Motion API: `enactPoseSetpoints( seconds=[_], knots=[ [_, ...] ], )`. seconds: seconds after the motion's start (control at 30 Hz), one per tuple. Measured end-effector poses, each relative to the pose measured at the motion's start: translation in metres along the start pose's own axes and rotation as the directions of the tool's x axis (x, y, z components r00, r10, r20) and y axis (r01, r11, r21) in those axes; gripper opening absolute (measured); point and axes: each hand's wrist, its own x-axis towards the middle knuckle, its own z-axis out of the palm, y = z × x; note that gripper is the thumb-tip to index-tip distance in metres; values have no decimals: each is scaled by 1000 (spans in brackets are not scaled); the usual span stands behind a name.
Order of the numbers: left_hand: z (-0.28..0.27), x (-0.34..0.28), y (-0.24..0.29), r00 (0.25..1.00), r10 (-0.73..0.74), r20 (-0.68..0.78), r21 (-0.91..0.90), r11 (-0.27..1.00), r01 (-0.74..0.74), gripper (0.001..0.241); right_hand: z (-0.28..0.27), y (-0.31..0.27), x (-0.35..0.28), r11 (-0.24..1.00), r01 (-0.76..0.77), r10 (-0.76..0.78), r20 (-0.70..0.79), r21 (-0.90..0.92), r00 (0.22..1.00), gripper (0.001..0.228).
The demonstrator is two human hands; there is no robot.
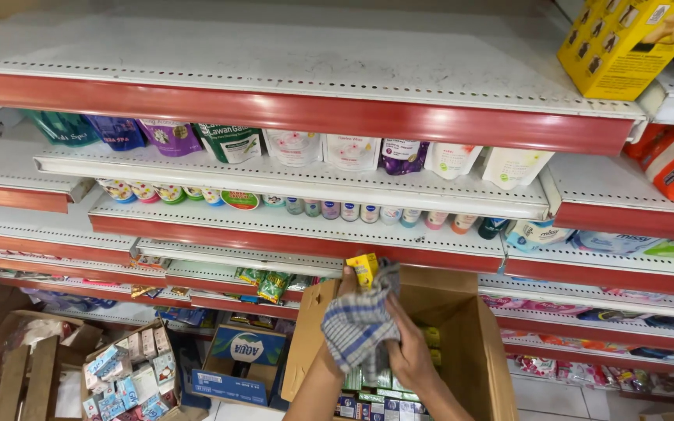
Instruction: Taking small boxed goods out of a shipping carton and placing them onto a retail shelf in organized rows.
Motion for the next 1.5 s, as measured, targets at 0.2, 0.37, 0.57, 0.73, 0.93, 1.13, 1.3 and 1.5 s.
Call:
enactPoseSetpoints(
  seconds=[0.2,0.37,0.57,0.73,0.93,1.13,1.3,1.5],
  knots=[
    [-49,32,-39,923,355,146,745,575,-339,54,-21,-30,-6,996,84,-79,138,-36,987,87],
    [-29,10,-59,955,212,207,654,696,-297,52,-35,-53,49,997,74,-74,22,17,997,80],
    [3,11,-45,974,104,199,298,941,-161,63,-44,-68,53,996,76,-72,118,-38,990,71],
    [3,20,-20,967,185,174,39,980,-195,78,-56,-44,-6,947,215,-158,238,-237,958,82],
    [29,-4,-18,995,102,-20,227,969,-95,88,-53,151,-76,794,-156,193,-1,588,981,66],
    [26,2,-41,972,-161,-170,361,908,214,91,-43,156,-54,883,-190,224,-28,430,974,47],
    [9,9,-29,997,65,-49,290,956,-48,89,-55,214,-96,899,-401,419,-76,177,905,43],
    [-14,17,-23,991,57,122,572,812,-117,68,-120,52,18,549,-333,592,-76,767,802,50]
  ],
)
